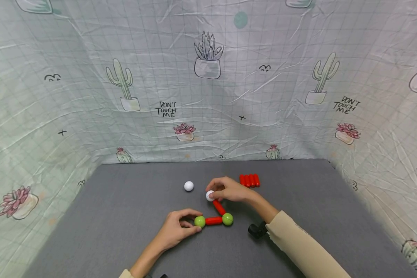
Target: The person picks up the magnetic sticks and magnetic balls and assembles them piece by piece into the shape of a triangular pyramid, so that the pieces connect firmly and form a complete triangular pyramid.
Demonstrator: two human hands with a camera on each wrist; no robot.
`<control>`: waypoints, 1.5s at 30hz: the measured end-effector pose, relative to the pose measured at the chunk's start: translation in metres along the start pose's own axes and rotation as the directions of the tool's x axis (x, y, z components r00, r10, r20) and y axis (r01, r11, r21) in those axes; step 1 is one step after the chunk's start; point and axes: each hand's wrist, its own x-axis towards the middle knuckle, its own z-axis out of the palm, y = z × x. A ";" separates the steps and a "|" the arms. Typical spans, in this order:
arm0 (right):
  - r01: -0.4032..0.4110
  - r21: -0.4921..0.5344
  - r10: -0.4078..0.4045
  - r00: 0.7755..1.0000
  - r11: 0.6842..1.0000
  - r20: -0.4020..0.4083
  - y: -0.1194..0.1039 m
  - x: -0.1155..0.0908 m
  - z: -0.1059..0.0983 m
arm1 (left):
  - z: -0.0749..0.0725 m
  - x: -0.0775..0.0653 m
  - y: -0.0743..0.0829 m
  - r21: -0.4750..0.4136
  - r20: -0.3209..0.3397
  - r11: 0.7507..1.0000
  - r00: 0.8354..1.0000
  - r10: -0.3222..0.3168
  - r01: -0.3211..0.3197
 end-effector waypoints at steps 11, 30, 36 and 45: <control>-0.026 0.020 0.026 0.999 0.999 -0.024 0.002 0.001 0.002 | 0.000 0.000 0.000 0.005 -0.003 1.000 1.000 -0.016 0.016; -0.038 0.042 0.040 0.998 0.998 -0.040 0.006 0.001 -0.002 | -0.001 0.001 0.001 0.007 -0.005 1.000 1.000 -0.004 0.004; -0.037 0.039 0.039 0.998 0.999 -0.048 0.009 0.000 -0.002 | -0.001 0.001 0.003 0.001 -0.003 1.000 1.000 -0.025 0.025; -0.041 0.046 0.044 0.997 0.998 -0.057 0.010 -0.002 -0.003 | -0.001 0.001 0.001 0.007 -0.004 1.000 1.000 0.003 -0.003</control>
